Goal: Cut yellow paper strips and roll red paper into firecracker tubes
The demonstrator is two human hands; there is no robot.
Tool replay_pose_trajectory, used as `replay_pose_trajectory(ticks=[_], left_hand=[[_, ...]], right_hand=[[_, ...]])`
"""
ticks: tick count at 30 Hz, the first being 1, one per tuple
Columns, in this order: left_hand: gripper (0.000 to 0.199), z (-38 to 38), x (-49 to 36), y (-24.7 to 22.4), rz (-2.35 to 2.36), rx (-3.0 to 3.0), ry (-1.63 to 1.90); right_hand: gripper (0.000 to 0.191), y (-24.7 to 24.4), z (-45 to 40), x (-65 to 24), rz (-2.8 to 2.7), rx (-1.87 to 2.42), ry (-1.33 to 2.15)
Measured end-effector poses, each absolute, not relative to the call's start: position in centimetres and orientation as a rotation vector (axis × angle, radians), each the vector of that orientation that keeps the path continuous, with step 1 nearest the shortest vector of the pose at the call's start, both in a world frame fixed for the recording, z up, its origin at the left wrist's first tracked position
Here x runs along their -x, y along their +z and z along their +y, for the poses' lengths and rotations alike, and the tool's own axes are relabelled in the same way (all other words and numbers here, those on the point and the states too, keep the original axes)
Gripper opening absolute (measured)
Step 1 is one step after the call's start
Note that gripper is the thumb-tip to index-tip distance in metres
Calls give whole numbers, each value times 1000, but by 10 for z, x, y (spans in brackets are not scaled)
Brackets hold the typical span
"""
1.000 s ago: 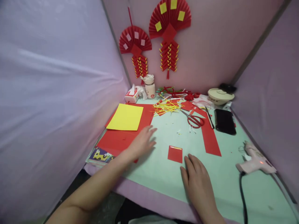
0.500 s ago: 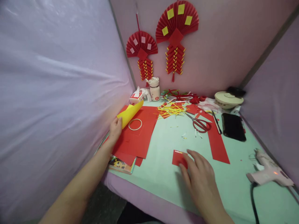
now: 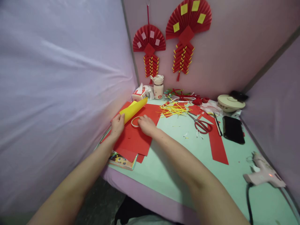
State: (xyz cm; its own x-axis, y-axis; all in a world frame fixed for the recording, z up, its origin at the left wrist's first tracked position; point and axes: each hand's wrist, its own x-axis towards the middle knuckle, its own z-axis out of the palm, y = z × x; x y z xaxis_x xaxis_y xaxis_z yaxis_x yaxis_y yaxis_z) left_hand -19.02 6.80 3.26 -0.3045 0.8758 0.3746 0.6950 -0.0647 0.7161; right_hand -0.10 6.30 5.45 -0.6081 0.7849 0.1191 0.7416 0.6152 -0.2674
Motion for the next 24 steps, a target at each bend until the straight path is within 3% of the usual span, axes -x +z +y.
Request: replay_pose_trajectory(ticks=[5, 6, 8, 10, 14, 17, 24], left_hand=[[24, 56, 188, 38, 1910, -1823, 1046], [31, 51, 185, 40, 1837, -1911, 875], [75, 40, 175, 49, 1724, -2079, 541], [89, 27, 153, 60, 1653, -2182, 517], [59, 2, 81, 73, 1266, -1921, 849], [54, -11, 31, 65, 945, -1563, 805], [34, -22, 5, 30, 795, -1162, 834]], right_hand=[[15, 84, 13, -100, -2217, 1228, 353], [12, 89, -1, -127, -2055, 1262, 395], [11, 95, -29, -176, -1727, 1367, 491], [16, 92, -54, -211, -1431, 1422, 658], [26, 65, -79, -229, -1195, 1278, 1125], [35, 46, -80, -217, -1147, 1172, 1375], [37, 25, -77, -211, -996, 1157, 1423]])
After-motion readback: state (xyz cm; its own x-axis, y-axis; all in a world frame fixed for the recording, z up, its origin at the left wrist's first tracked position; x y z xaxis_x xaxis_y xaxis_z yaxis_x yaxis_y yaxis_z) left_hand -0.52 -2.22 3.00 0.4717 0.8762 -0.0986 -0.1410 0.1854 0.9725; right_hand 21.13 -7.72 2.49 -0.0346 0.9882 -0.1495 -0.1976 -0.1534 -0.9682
